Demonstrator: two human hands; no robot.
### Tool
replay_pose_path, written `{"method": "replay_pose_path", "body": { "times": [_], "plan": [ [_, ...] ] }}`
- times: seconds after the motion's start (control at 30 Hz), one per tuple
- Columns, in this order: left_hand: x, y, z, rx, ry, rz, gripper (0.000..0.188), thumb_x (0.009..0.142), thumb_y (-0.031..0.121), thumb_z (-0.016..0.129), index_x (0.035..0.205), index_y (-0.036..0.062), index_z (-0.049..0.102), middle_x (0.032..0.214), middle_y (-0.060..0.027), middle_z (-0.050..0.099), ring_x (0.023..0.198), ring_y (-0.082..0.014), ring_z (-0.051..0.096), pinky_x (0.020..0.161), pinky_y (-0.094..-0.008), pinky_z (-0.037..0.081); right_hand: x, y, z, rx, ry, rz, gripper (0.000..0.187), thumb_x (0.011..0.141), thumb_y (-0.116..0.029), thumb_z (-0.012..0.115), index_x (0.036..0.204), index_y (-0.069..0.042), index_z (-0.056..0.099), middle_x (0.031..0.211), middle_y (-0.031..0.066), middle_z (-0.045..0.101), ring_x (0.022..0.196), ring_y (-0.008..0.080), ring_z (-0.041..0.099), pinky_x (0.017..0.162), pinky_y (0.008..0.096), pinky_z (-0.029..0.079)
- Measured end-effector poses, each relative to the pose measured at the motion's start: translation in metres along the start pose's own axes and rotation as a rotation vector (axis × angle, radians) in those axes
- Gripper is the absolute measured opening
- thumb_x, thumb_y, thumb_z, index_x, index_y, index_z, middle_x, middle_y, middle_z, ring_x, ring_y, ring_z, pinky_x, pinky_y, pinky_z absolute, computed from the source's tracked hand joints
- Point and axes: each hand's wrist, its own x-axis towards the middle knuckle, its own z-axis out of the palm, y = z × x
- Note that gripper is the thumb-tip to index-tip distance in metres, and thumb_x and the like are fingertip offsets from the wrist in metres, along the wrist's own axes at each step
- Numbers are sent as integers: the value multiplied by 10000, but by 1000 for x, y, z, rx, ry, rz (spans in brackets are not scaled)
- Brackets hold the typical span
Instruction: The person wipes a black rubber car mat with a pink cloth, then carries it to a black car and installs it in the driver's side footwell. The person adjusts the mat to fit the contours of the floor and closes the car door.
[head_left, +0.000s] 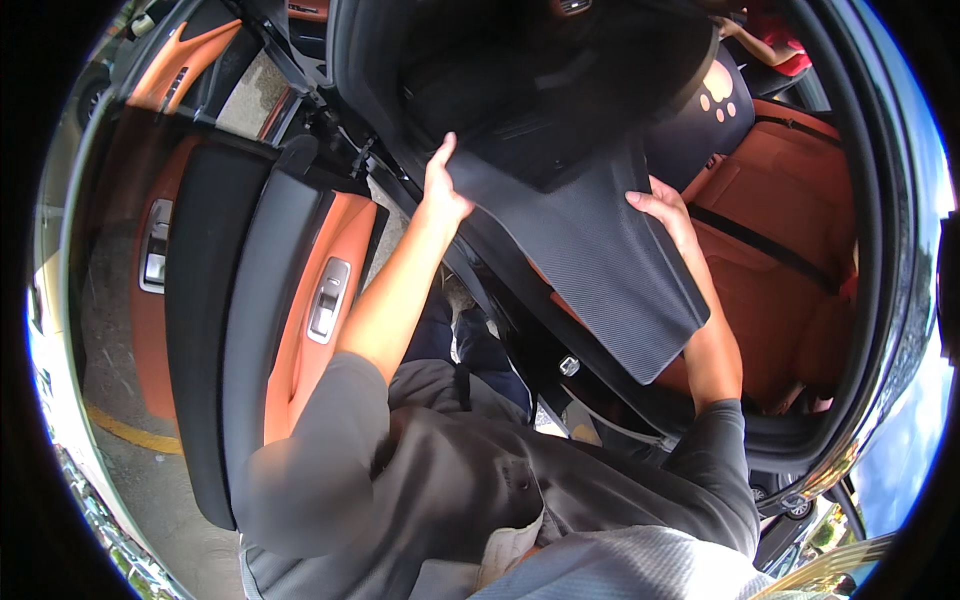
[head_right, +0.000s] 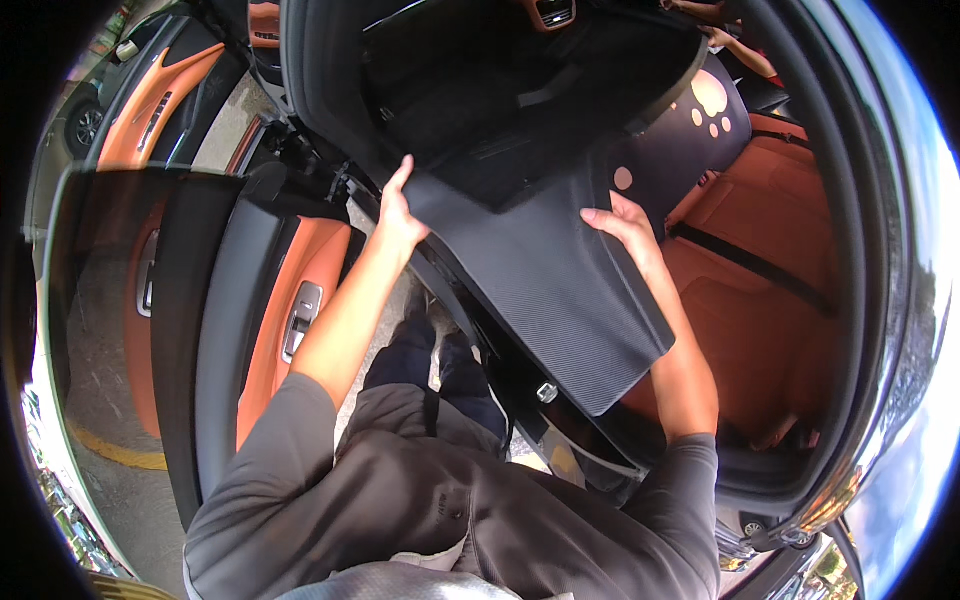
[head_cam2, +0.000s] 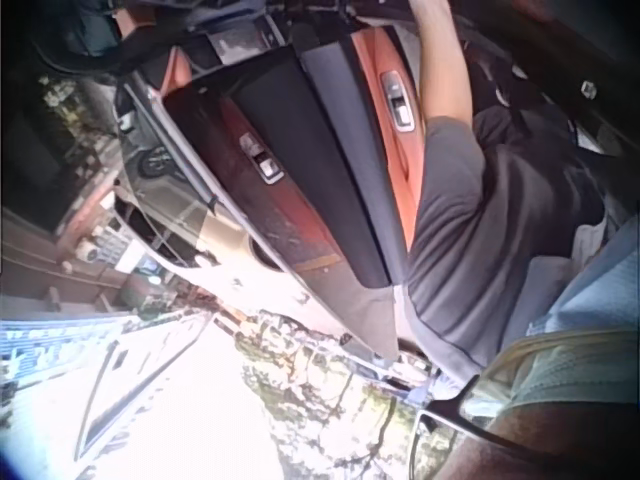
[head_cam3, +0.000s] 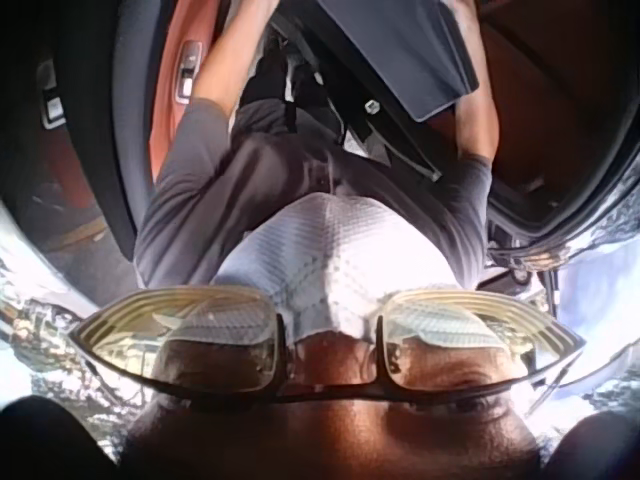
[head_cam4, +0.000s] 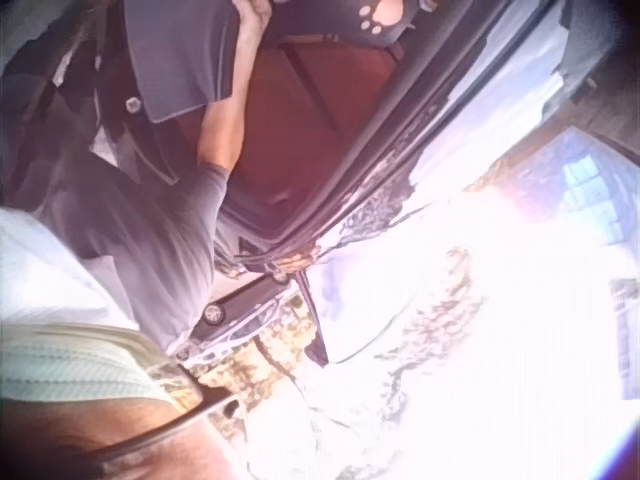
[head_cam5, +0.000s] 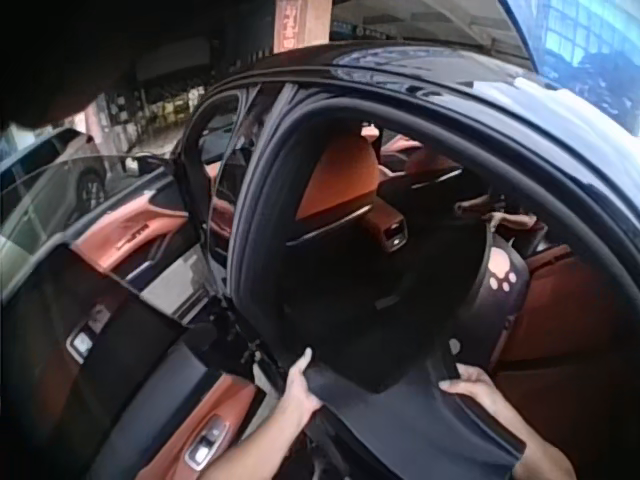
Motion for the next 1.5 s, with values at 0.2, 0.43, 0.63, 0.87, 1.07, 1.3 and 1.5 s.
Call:
{"method": "replay_pose_path", "body": {
  "times": [0.2,0.43,0.63,0.87,1.07,1.3,1.5],
  "plan": [
    [55,31,19,408,-83,247,175,813,36,692,960,-36,632,882,-125,677,849,-267,663,801,-383,537,27,25,-16,143,49,-8,507,830,-69,654,1304,21,500,1174,93,629,1019,165,620,924,273,466],
    [91,79,15,479,-224,373,377,809,-27,687,1175,4,602,1004,-102,662,891,-225,650,818,-362,539,83,87,1,292,55,118,569,801,83,604,1342,-9,454,1216,84,595,1062,162,586,947,292,455],
    [134,86,-39,484,-84,365,356,792,-36,696,1136,1,613,998,-102,663,879,-225,648,807,-360,543,121,135,17,196,175,68,580,780,145,563,1330,-8,460,1197,79,613,999,149,620,923,280,477],
    [169,104,-75,529,-54,382,357,780,-51,698,1127,0,633,994,-101,678,870,-217,656,795,-348,544,157,201,28,252,203,49,628,775,147,595,1363,4,429,1243,98,599,1061,158,602,963,276,456],
    [193,106,-111,548,65,387,361,776,-26,718,1127,1,637,1019,-102,681,896,-220,655,797,-348,537,174,223,35,279,165,73,599,784,162,583,1344,6,441,1251,92,587,1119,162,567,989,272,436],
    [205,119,-122,559,72,417,368,778,-9,736,1129,1,629,1017,-95,677,893,-211,654,813,-338,528,189,245,45,292,200,92,610,787,160,599,1353,4,434,1297,93,554,1150,168,547,1017,297,419],
    [212,109,-125,561,108,464,379,795,-25,714,1161,-2,617,1070,-101,667,941,-229,645,860,-346,518,209,220,22,214,225,182,714,789,-40,732,1390,29,354,1319,140,515,1141,211,554,1003,325,431]
  ]
}}
